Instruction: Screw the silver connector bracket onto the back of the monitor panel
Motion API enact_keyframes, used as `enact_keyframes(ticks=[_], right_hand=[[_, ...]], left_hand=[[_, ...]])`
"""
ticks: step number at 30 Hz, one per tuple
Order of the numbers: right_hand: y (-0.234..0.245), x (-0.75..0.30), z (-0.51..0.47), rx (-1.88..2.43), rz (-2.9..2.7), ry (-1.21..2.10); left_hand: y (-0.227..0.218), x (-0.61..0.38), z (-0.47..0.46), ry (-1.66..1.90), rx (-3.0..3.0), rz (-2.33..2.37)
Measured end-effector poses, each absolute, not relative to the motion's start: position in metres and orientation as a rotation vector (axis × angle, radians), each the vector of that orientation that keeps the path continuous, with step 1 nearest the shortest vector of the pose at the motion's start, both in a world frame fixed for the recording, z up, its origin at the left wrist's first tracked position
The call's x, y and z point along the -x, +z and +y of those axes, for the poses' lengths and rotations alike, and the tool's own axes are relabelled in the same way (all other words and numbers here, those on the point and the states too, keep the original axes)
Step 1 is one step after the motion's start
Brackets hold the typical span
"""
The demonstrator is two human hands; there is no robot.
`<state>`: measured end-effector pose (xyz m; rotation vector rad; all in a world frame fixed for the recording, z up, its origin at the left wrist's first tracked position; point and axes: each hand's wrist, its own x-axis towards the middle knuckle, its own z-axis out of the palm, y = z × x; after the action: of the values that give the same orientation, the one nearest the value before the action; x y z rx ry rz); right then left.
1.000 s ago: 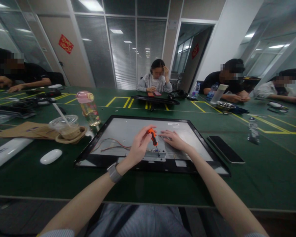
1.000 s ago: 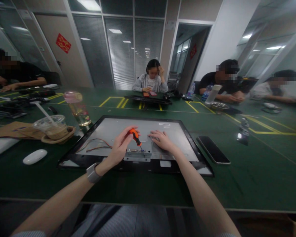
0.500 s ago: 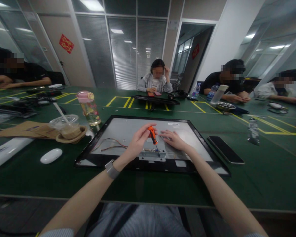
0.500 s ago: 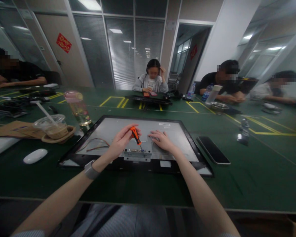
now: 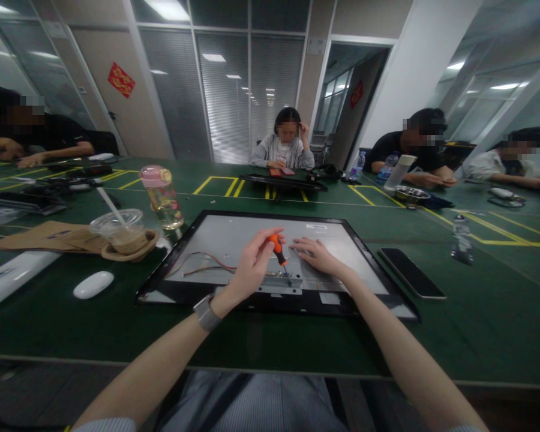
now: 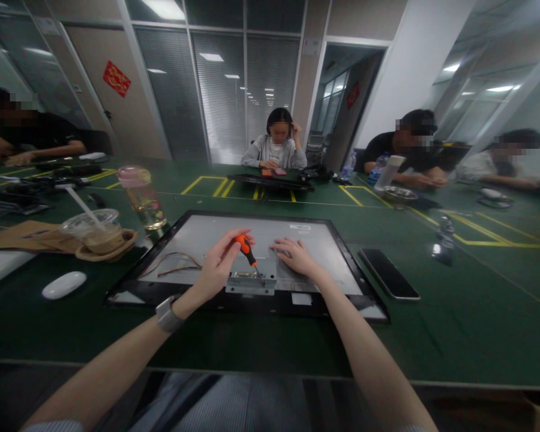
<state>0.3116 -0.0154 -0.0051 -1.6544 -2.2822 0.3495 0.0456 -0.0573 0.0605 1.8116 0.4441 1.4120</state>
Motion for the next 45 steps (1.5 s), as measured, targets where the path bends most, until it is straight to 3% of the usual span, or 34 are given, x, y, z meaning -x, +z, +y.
enact_keyframes(ticks=[45], right_hand=[[-0.0059,-0.3098,-0.0150,1.649,-2.274,0.343]], left_hand=[[0.0553,-0.0444,-0.0536,1.468,-1.901,0.476]])
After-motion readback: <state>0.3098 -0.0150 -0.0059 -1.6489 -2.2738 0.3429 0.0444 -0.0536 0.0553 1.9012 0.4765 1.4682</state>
